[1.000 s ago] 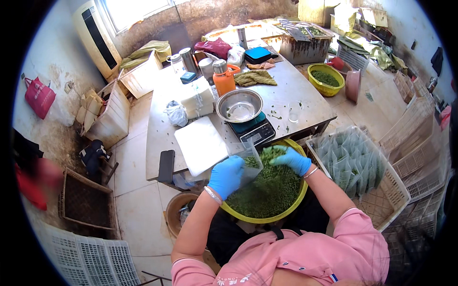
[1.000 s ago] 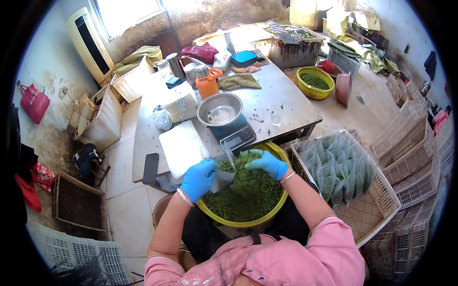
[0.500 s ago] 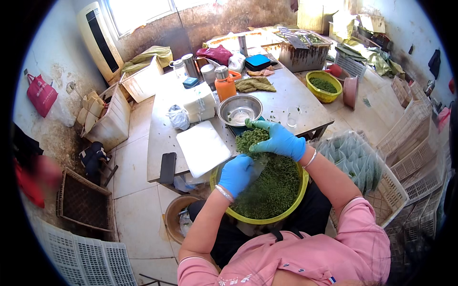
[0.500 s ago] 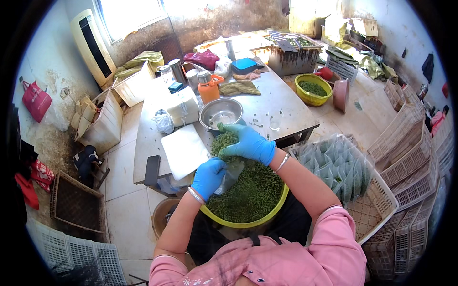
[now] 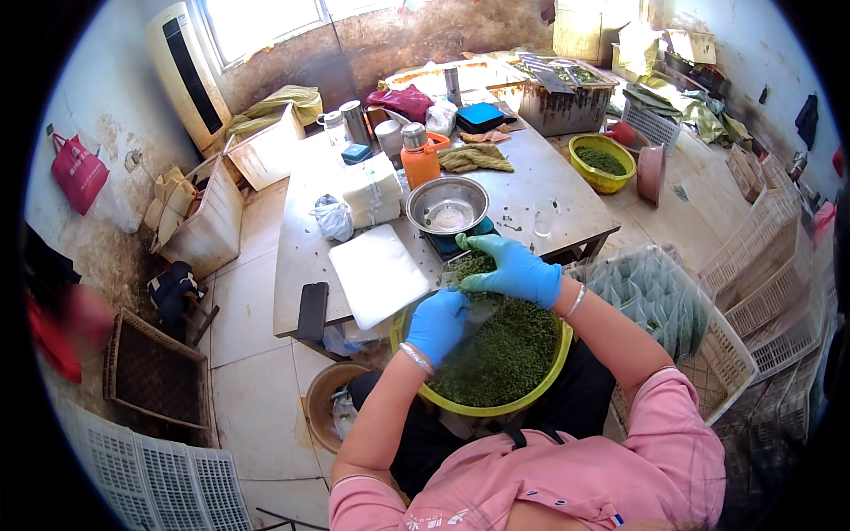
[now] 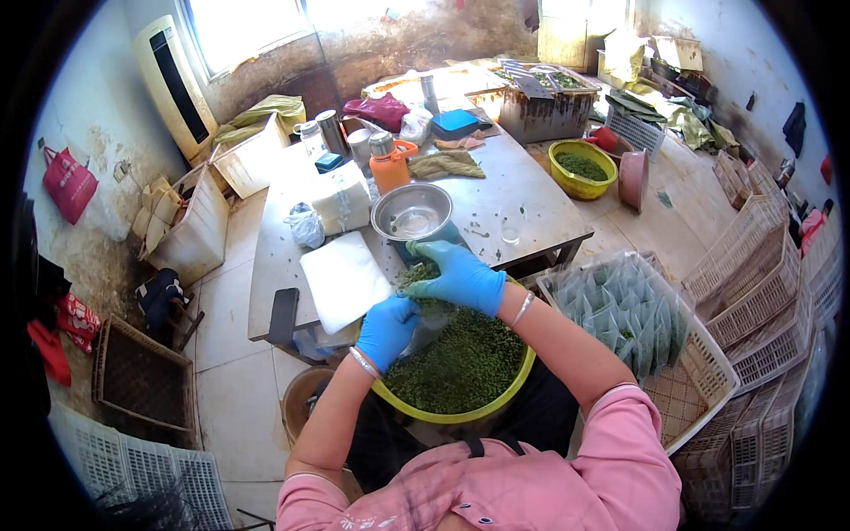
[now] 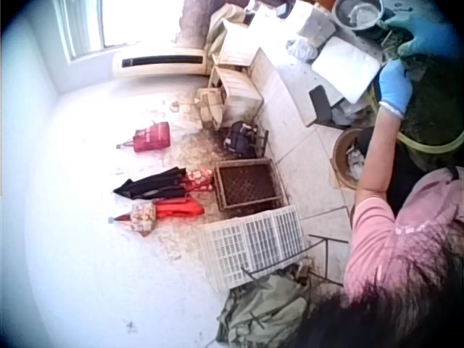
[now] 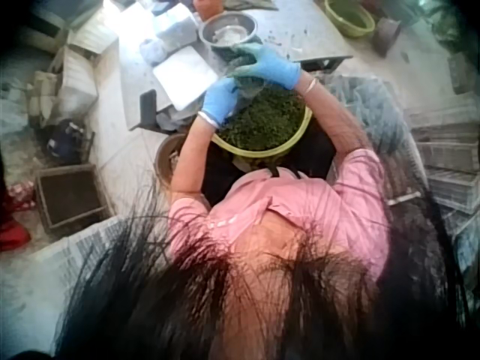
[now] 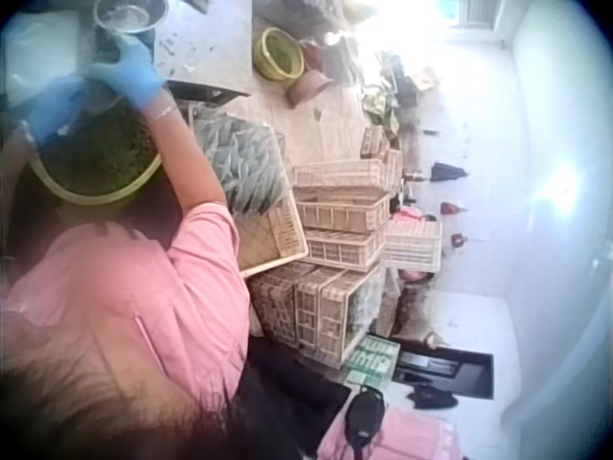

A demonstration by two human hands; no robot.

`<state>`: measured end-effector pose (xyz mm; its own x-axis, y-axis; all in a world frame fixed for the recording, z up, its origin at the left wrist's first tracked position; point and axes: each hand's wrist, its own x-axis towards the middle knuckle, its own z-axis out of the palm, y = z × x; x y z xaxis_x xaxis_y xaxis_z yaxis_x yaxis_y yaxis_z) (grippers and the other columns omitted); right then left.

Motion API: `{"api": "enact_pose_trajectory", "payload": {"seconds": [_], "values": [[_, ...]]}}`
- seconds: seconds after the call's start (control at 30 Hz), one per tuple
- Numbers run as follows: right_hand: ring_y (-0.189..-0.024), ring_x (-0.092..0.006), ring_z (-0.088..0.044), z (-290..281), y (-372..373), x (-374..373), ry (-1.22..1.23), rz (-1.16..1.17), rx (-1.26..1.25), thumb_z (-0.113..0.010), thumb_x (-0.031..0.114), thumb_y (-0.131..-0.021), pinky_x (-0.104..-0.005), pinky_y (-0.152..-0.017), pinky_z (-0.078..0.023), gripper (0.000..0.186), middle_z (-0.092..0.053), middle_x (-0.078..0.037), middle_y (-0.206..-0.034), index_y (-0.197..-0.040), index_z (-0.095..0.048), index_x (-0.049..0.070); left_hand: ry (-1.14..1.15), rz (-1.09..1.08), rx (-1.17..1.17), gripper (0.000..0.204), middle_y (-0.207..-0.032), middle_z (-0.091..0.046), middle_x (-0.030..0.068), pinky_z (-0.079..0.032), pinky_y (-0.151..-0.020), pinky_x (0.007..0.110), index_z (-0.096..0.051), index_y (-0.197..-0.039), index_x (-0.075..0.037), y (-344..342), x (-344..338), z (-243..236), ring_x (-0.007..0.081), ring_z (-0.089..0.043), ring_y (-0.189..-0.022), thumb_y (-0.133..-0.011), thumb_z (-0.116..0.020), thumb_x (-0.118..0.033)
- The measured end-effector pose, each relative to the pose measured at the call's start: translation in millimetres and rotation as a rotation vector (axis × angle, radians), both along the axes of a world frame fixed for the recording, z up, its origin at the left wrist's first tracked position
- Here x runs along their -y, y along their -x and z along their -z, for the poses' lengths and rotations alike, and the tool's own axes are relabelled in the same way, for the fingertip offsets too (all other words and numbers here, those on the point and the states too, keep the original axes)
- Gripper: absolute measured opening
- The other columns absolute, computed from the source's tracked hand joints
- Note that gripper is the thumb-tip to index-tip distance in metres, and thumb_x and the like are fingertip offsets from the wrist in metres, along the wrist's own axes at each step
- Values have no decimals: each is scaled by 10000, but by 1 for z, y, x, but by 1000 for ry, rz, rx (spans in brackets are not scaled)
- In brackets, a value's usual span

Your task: The person scoops green leafy material from a large tub into a yellow basin, then transfers it into small plastic bags placed on a digital scale. The person sits on the floor and repeatedly fills, weighs, and sets aside the bags.

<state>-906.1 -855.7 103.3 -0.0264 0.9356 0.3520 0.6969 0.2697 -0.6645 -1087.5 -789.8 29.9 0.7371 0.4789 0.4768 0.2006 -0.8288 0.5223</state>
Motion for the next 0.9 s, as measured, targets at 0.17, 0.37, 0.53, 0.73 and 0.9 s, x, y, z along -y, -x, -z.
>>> {"api": "enact_pose_trajectory", "payload": {"seconds": [0.17,0.37,0.53,0.73,0.9], "values": [[-1046,-288,-604,-16,10,16,48,-63,73,-601,111,-820,-363,-930,-465,387,-602,-189,-1158,-1195,-572,18,30,-10,3,60,-779,-591,153,-487,-643,403,-616,-794,-53,7,0,-3,354,-592,-719,-734,-622,-55],[-869,-356,-628,16,2,-7,226,-149,224,-562,139,-808,-414,-817,-487,268,-661,-182,-908,-1049,-658,70,-53,31,8,53,-768,-594,130,-490,-627,391,-626,-790,-78,-9,6,-5,339,-599,-708,-738,-626,-66],[-1006,-331,-606,-22,-13,21,104,-15,132,-692,281,-740,-387,-908,-466,562,-618,-203,-1106,-1231,-554,42,-46,-77,-34,67,-780,-620,101,-496,-609,373,-638,-803,-90,15,0,-9,318,-610,-690,-737,-652,-93],[-932,-319,-634,75,-20,42,145,238,-63,-721,206,-711,-375,-824,-498,456,-643,-192,-996,-1119,-606,37,-38,-7,-11,56,-781,-613,109,-492,-616,369,-627,-800,-78,5,-1,-9,319,-604,-700,-746,-645,-80],[-825,-373,-618,12,-7,29,45,179,-2,-629,114,-768,-388,-727,-510,221,-633,-221,-884,-978,-646,47,-33,4,-51,52,-765,-594,120,-484,-615,380,-617,-804,-77,7,0,-1,330,-590,-691,-755,-633,-81]]}}
